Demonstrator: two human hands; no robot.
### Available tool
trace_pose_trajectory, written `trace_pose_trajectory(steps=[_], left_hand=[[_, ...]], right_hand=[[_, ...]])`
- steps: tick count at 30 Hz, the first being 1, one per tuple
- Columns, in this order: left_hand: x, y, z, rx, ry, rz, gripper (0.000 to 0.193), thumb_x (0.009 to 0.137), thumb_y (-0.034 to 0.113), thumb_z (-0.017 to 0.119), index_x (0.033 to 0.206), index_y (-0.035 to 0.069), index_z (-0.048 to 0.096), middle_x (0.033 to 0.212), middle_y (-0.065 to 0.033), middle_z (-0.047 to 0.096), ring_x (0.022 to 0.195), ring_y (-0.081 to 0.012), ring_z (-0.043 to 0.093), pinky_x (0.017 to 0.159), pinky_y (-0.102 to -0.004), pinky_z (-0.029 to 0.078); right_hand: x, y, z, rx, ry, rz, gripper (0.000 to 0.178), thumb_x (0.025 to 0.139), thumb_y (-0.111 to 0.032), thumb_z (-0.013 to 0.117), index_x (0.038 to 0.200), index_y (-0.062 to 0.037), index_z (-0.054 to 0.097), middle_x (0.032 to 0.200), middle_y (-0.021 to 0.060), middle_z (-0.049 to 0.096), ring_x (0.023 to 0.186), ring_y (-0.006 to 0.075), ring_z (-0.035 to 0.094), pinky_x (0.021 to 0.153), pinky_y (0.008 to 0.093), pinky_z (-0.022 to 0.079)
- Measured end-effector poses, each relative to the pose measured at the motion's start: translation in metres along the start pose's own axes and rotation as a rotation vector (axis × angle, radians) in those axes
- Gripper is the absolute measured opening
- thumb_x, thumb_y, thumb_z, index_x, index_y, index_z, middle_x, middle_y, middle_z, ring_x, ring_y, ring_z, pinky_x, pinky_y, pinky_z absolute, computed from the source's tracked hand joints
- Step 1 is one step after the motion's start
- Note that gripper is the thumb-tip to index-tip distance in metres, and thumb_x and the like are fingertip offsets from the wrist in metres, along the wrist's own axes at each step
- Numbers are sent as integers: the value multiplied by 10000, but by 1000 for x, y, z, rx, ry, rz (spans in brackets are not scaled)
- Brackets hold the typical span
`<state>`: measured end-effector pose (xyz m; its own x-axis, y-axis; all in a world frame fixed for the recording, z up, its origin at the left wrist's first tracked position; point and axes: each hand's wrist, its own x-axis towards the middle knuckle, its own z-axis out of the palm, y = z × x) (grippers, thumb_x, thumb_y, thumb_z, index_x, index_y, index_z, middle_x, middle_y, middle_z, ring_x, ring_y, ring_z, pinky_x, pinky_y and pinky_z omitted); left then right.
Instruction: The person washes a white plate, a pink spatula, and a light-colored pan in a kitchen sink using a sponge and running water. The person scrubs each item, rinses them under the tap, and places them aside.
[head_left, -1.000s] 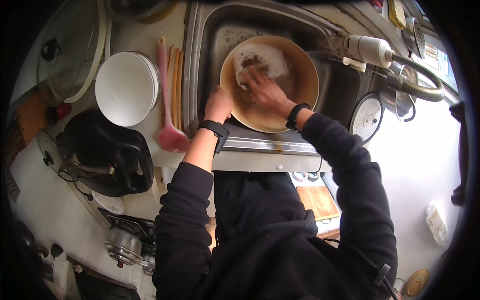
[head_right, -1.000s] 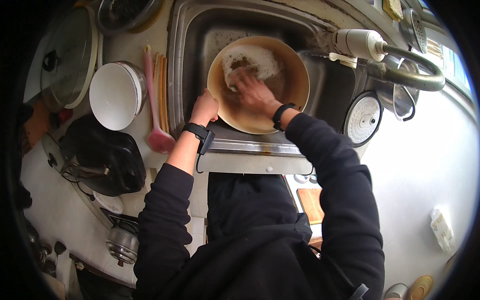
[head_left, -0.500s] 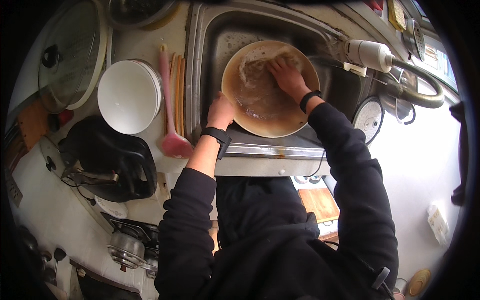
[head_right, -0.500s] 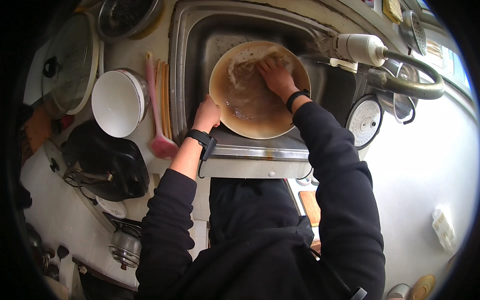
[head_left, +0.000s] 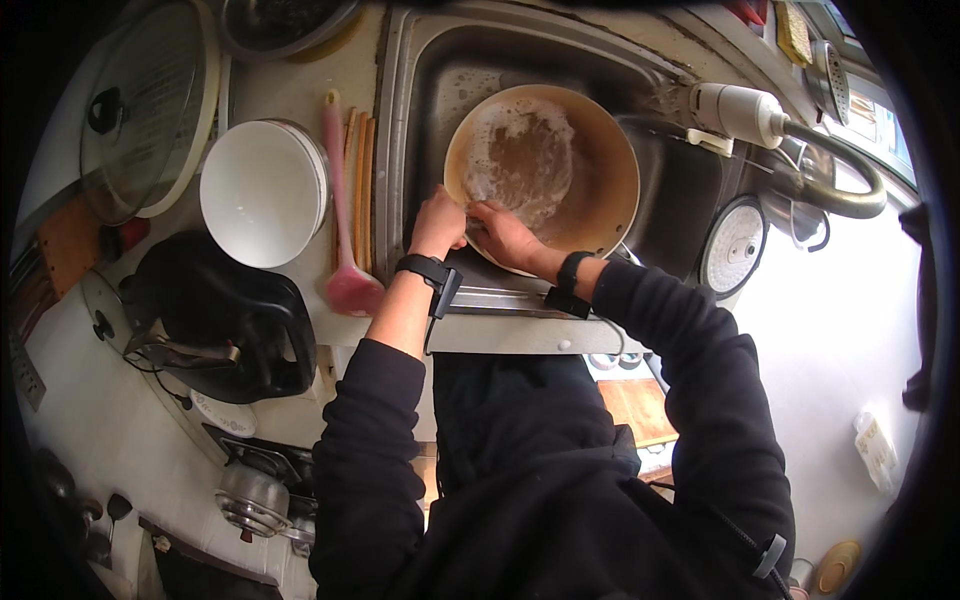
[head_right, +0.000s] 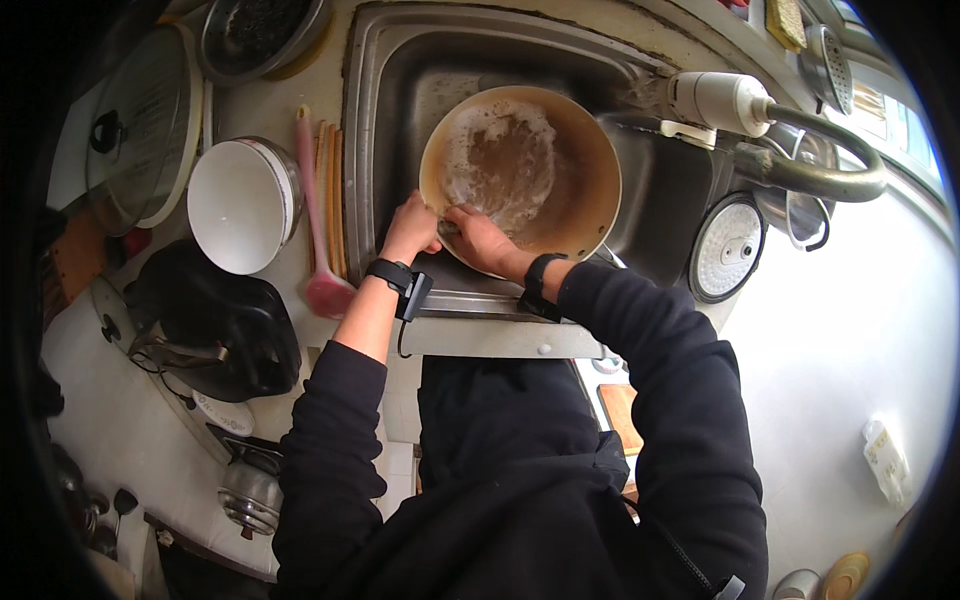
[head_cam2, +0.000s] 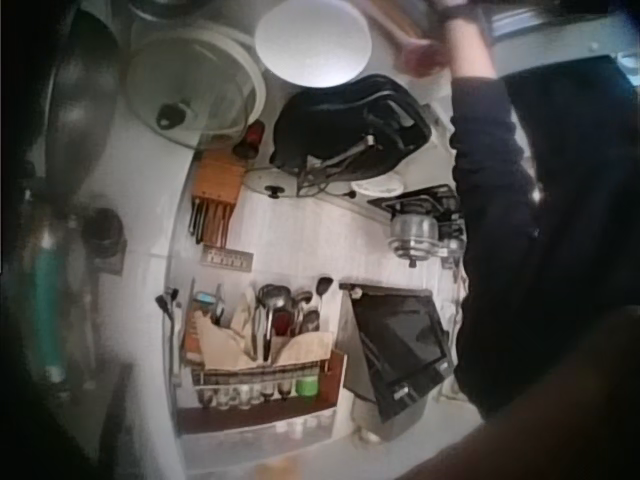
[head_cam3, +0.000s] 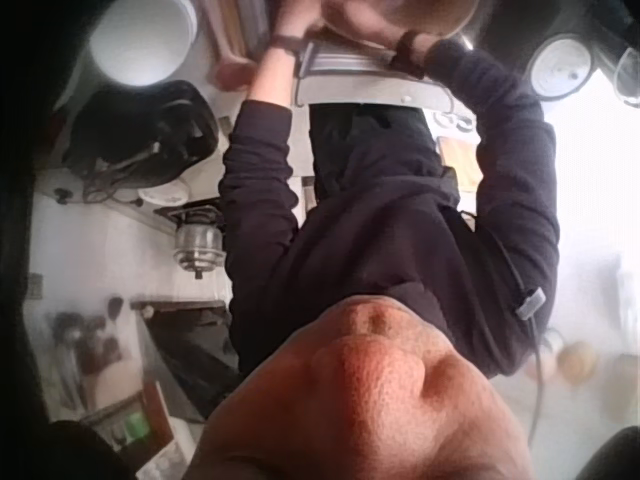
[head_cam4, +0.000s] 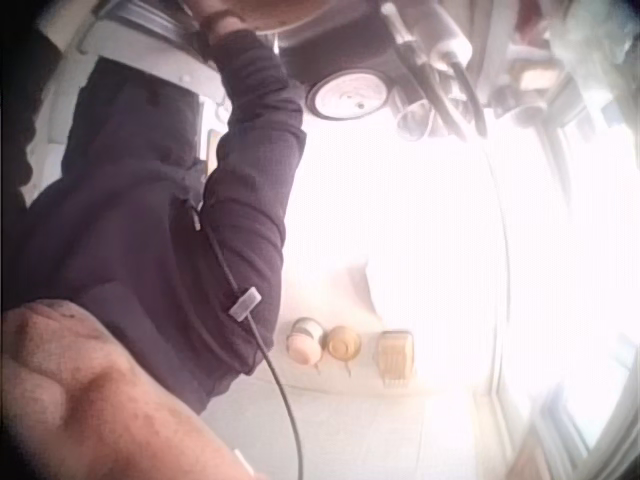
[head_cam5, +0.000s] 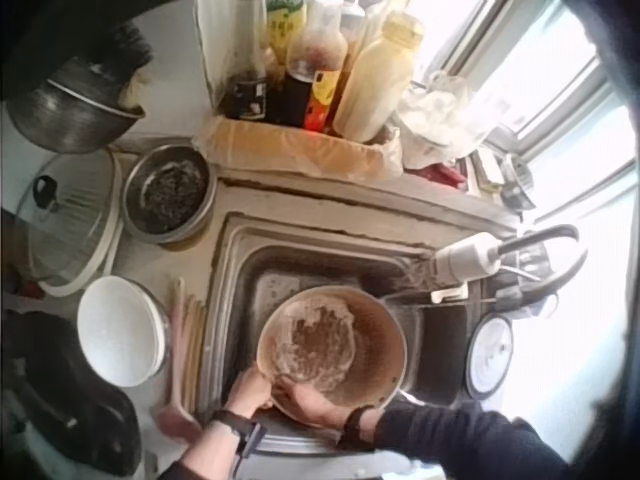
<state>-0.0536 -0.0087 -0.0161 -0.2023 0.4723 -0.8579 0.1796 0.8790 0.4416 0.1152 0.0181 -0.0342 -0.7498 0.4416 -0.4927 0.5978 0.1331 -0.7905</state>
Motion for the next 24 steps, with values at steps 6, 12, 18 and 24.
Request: trace_pose_trajectory(steps=[6, 12, 18, 24], left_hand=[[1, -6, -5, -1, -10, -11, 311, 944, 57, 336, 1145, -112, 502, 799, -277, 691, 574, -320, 702, 469, -390, 565], [-3, -3, -1, 34, 20, -34, 306, 950, 55, 334, 1185, -105, 448, 821, -280, 693, 565, -311, 698, 469, -389, 563], [1, -5, -1, 22, -21, -73, 296, 933, 8, 400, 1213, -88, 416, 799, -267, 691, 592, -305, 715, 476, -389, 563], [4, -9, 5, 72, 0, -82, 286, 918, 13, 452, 1180, -94, 415, 791, -261, 694, 593, -308, 714, 496, -384, 578]], right_hand=[[-61, 57, -74, -634, -496, -58, 367, 929, -172, 551, 1282, -124, 639, 1366, 97, 546, 1219, 334, 556, 1059, 443, 454], [-57, 68, -122, -1078, -498, 21, 294, 908, -159, 558, 1178, -103, 661, 1184, 112, 559, 1066, 320, 613, 910, 471, 527], [13, 34, -28, -316, -305, -159, 352, 898, -96, 549, 1249, -113, 581, 1260, 208, 494, 1143, 414, 586, 966, 472, 491], [106, 34, -52, -547, 273, -62, 315, 872, -42, 529, 1177, -83, 599, 1289, 233, 518, 1107, 433, 568, 929, 484, 494]])
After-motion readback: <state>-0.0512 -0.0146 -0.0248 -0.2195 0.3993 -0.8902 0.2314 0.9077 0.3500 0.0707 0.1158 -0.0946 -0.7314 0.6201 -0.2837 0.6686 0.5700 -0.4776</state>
